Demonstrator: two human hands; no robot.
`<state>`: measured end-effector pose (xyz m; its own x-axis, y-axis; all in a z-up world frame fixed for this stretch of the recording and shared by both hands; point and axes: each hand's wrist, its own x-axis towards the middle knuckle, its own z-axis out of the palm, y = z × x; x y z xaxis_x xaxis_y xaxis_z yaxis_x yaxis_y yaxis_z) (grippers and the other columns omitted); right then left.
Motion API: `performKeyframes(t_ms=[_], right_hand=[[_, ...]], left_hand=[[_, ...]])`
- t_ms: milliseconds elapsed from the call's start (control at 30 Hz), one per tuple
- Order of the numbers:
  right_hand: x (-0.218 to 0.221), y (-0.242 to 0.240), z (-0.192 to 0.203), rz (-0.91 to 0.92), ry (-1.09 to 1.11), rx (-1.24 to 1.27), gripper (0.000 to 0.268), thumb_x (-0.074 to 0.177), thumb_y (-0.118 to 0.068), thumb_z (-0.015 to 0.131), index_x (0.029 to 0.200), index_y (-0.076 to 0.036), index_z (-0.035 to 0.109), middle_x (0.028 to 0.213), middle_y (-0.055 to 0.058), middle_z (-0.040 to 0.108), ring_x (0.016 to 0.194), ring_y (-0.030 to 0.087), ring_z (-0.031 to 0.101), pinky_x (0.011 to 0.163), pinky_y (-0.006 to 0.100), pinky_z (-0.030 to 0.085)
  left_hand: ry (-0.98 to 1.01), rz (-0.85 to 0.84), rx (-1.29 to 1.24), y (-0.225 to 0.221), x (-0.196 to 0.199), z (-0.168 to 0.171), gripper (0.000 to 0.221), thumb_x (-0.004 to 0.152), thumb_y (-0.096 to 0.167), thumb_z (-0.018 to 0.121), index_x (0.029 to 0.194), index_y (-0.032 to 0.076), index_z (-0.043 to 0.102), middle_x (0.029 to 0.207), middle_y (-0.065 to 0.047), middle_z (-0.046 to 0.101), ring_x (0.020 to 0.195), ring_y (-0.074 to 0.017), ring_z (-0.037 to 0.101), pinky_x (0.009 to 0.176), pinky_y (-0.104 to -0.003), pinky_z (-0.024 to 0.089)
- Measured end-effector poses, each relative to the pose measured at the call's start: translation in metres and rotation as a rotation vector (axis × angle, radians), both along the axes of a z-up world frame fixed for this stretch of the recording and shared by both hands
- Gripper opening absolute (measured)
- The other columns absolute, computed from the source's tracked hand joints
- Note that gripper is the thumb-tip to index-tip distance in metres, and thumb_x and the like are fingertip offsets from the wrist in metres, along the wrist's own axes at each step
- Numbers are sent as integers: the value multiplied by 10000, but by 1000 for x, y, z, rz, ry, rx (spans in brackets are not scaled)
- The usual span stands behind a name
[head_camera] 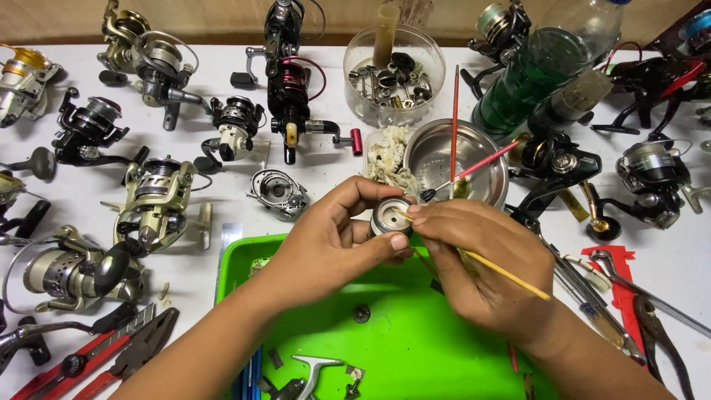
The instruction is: The person is disassembling and cleaning a fishing reel spool on a workbench surrounded by other reels.
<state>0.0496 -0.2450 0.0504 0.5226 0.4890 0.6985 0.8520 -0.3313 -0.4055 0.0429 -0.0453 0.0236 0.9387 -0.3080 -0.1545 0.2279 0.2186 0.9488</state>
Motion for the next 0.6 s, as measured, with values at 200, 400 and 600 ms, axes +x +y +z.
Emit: performKeyframes(t_ms=[200, 400, 600], right_hand=[[-3, 0, -1, -47, 16, 23, 99, 972, 20, 577, 1035, 55, 644, 1001, 190, 731, 945, 350, 779, 884, 428, 643], [-2, -1, -1, -41, -13, -2, 93, 965, 37, 583, 1029, 55, 648, 985, 198, 736, 921, 338, 783, 867, 408, 639], [-3, 1, 2, -26, 34, -38, 112, 966, 24, 593, 1040, 54, 672, 1056, 199, 751, 958, 331, 767, 911, 407, 608]], left_hand=[[2, -34, -28, 1, 0, -2, 430, 893, 73, 716, 1293, 31, 565, 967, -101, 721, 842, -194, 782, 848, -303, 665], [-13, -67, -27, 2, 0, 0, 460, 914, 116, 688, 1352, 51, 566, 906, -101, 726, 826, -180, 762, 882, -331, 677], [-38, -75, 25, 3, 2, -1, 450, 924, 140, 664, 1356, 61, 564, 1099, -88, 717, 856, -179, 761, 857, -315, 672]])
